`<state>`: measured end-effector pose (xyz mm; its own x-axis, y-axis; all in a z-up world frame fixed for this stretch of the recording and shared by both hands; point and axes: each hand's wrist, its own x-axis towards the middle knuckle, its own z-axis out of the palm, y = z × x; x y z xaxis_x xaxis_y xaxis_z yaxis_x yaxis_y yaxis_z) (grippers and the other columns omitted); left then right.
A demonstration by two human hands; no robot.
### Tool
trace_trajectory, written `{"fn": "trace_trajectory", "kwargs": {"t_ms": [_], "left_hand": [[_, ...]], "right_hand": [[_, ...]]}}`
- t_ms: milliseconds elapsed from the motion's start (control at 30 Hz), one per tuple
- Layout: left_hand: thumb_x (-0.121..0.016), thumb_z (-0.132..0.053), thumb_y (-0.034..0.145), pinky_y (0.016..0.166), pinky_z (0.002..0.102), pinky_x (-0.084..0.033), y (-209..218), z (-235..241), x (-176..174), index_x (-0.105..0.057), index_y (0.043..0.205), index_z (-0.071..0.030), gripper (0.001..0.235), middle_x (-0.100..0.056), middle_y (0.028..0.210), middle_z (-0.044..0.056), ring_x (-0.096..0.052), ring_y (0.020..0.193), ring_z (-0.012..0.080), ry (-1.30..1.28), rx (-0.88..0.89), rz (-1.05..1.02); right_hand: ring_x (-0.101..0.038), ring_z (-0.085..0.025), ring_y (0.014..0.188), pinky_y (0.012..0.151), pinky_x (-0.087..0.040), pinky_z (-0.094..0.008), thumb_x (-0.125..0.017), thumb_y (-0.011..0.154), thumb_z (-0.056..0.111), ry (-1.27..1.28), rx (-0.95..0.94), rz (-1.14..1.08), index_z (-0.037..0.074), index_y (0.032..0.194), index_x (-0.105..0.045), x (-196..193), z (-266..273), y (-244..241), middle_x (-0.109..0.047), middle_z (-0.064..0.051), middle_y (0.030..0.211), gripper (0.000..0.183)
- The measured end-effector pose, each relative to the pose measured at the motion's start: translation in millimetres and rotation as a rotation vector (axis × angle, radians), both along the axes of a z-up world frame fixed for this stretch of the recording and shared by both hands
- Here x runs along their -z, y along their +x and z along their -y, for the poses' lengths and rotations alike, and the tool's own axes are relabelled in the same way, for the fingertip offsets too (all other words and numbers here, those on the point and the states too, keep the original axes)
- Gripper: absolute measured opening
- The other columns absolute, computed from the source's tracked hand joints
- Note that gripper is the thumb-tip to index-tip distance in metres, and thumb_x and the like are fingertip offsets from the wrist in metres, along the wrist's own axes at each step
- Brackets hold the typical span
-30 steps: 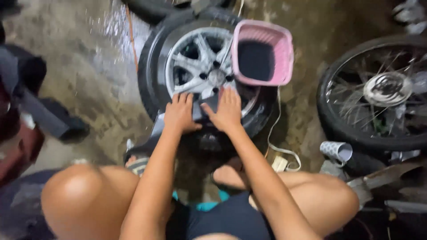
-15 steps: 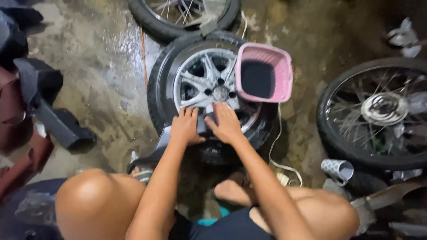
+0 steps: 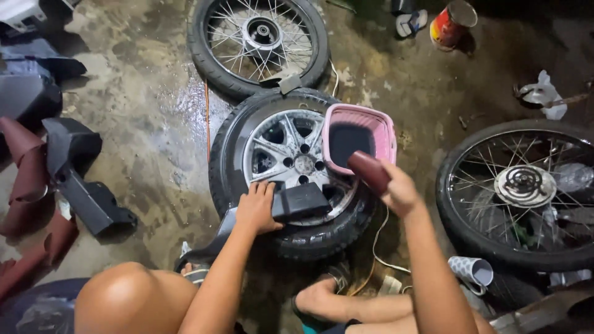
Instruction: A person is wet-sanding a black plastic motorcycle part on the floor of a workshop.
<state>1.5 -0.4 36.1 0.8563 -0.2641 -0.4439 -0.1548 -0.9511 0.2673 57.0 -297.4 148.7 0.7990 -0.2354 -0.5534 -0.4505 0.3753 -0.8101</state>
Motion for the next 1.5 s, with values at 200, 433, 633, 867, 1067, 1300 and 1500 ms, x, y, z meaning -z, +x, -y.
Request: {"fn": "trace_trajectory", "kwargs": {"t_ms": [200, 433, 633, 867, 1067, 1300, 1500], "left_hand": [[-0.083, -0.067, 0.065, 0.1, 0.048, -0.054, 1, 0, -5, -0.033, 0.156, -0.01, 0.119, -0.045, 0.153, 0.012, -0.036, 0.145, 0.0296, 0.025, 0.014, 0.001], [-0.086, -0.066, 0.062, 0.102, 0.051, -0.054, 4, 1, -12, -0.033, 0.154, -0.01, 0.12, -0.044, 0.152, 0.012, -0.035, 0.145, 0.0313, 0.025, 0.014, 0.005], [-0.085, -0.064, 0.064, 0.102, 0.049, -0.052, 5, 1, -13, -0.033, 0.154, -0.011, 0.117, -0.043, 0.152, 0.01, -0.034, 0.145, 0.0295, -0.002, -0.016, -0.015], [-0.083, -0.067, 0.064, 0.102, 0.047, -0.052, 2, 1, -11, -0.029, 0.157, -0.013, 0.12, -0.041, 0.154, 0.008, -0.031, 0.147, 0.0285, 0.044, 0.011, -0.047], [-0.083, -0.066, 0.065, 0.102, 0.048, -0.052, 5, 0, -11, -0.029, 0.157, -0.012, 0.12, -0.042, 0.153, 0.009, -0.033, 0.147, 0.03, 0.03, 0.005, -0.04], [-0.083, -0.068, 0.063, 0.102, 0.05, -0.053, 2, -1, -1, -0.034, 0.155, -0.011, 0.12, -0.045, 0.151, 0.01, -0.035, 0.145, 0.0302, 0.006, 0.013, -0.005], [-0.083, -0.071, 0.058, 0.1, 0.051, -0.054, 1, 0, 16, -0.034, 0.154, -0.011, 0.123, -0.045, 0.151, 0.01, -0.037, 0.143, 0.031, -0.016, -0.009, 0.053]], "right_hand": [[-0.067, -0.039, 0.118, 0.104, -0.053, -0.049, -0.063, 0.094, 0.01, 0.303, -0.114, 0.068, -0.005, 0.133, -0.064, 49, 38, 41, -0.066, -0.027, 0.131, 0.042], [-0.069, -0.039, 0.111, 0.099, -0.057, -0.048, -0.06, 0.099, 0.006, 0.304, -0.121, -0.074, -0.008, 0.13, -0.063, 170, 69, 106, -0.067, -0.026, 0.125, 0.034], [-0.073, -0.048, 0.089, 0.074, -0.062, -0.065, -0.074, 0.089, 0.008, -0.102, -0.146, -0.249, -0.01, 0.127, -0.056, 269, 70, 168, -0.064, -0.035, 0.107, 0.046], [-0.07, -0.057, 0.077, 0.062, -0.057, -0.074, -0.063, 0.089, -0.004, -0.229, -0.179, -0.313, -0.017, 0.124, -0.051, 301, 77, 175, -0.06, -0.043, 0.093, 0.04], [-0.072, -0.046, 0.1, 0.089, -0.058, -0.06, -0.066, 0.092, -0.002, 0.11, -0.108, -0.201, -0.012, 0.121, -0.055, 163, 40, 134, -0.064, -0.031, 0.109, 0.033], [-0.071, -0.036, 0.109, 0.104, -0.054, -0.051, -0.066, 0.096, -0.002, 0.281, -0.088, 0.089, 0.0, 0.109, -0.069, 92, 41, 87, -0.071, -0.019, 0.111, 0.014], [-0.057, -0.031, 0.134, 0.12, -0.034, -0.045, -0.067, 0.091, 0.043, -0.808, -0.507, -0.108, 0.007, 0.133, -0.065, -28, -96, -1, -0.067, -0.019, 0.133, 0.055]]}}
